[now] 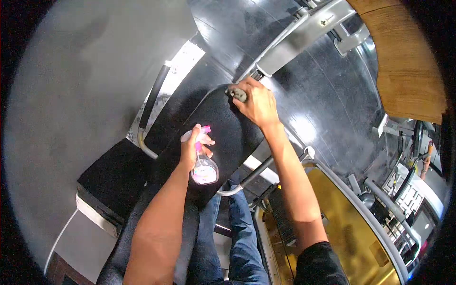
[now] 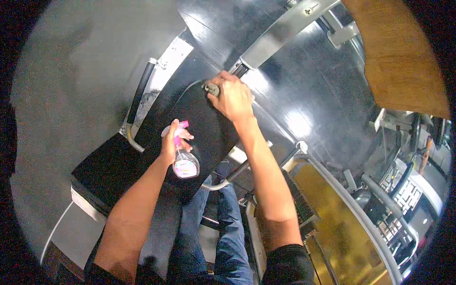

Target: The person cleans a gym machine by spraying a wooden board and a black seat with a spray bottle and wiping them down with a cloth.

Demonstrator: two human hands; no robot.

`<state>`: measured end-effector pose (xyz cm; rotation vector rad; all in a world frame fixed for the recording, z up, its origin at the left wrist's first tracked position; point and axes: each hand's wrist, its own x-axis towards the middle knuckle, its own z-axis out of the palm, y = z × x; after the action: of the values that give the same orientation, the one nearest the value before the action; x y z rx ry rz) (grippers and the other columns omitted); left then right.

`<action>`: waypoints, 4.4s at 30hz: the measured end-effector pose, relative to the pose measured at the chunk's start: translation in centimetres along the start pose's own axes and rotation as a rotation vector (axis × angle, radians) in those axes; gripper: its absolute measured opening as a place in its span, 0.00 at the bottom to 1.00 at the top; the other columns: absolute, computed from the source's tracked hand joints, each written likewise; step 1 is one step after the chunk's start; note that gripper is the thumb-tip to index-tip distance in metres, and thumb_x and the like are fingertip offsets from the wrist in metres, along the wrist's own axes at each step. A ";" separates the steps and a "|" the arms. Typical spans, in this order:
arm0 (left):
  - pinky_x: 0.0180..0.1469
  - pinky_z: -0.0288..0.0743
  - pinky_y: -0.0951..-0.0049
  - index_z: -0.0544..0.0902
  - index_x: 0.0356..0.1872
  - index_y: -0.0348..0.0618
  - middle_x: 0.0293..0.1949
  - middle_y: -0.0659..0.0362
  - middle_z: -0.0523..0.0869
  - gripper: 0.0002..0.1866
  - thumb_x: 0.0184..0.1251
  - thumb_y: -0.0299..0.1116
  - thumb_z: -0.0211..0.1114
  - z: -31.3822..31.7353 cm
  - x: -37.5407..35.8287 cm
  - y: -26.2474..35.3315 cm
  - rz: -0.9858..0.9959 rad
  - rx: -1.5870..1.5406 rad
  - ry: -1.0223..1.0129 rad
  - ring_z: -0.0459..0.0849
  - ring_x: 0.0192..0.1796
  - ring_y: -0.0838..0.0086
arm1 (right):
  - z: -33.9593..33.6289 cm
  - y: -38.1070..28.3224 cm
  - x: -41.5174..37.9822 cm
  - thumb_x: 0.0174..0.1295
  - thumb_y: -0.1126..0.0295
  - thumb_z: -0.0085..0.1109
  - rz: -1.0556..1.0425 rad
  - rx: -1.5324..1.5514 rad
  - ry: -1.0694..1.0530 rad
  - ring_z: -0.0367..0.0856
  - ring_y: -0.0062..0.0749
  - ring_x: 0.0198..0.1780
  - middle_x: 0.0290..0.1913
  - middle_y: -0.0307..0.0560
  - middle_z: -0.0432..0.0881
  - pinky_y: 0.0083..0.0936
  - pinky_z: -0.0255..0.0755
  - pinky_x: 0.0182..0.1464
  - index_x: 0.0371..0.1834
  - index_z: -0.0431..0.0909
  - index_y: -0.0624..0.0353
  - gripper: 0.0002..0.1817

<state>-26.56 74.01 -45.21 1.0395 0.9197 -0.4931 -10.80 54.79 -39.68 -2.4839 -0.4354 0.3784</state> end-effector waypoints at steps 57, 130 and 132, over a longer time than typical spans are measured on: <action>0.18 0.69 0.74 0.81 0.36 0.36 0.28 0.47 0.87 0.31 0.68 0.62 0.57 -0.1 -0.1 0.1 0.030 0.076 0.035 0.81 0.14 0.65 | 2.3 3.6 -9.6 0.55 0.69 0.69 0.470 0.225 0.503 0.84 0.49 0.45 0.41 0.54 0.84 0.36 0.76 0.51 0.44 0.86 0.57 0.13; 0.14 0.74 0.67 0.80 0.47 0.37 0.26 0.54 0.81 0.33 0.68 0.63 0.54 -2.8 -1.3 -1.1 0.021 -0.235 0.181 0.81 0.19 0.66 | 3.7 -1.6 -10.8 0.43 0.71 0.71 -0.427 -0.311 -0.245 0.75 0.39 0.52 0.45 0.39 0.75 0.33 0.79 0.43 0.47 0.81 0.50 0.22; 0.15 0.74 0.67 0.80 0.44 0.38 0.26 0.54 0.82 0.32 0.67 0.63 0.54 -2.6 -1.7 -0.8 0.031 -0.225 0.182 0.81 0.20 0.66 | 1.6 -1.0 -9.5 0.44 0.71 0.71 -0.329 -0.357 -0.312 0.75 0.37 0.52 0.44 0.38 0.75 0.32 0.80 0.44 0.45 0.81 0.51 0.21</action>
<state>-29.09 75.83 -44.71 0.9014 1.0922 -0.2641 -20.24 52.72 -38.75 -2.6282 -1.1081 0.5970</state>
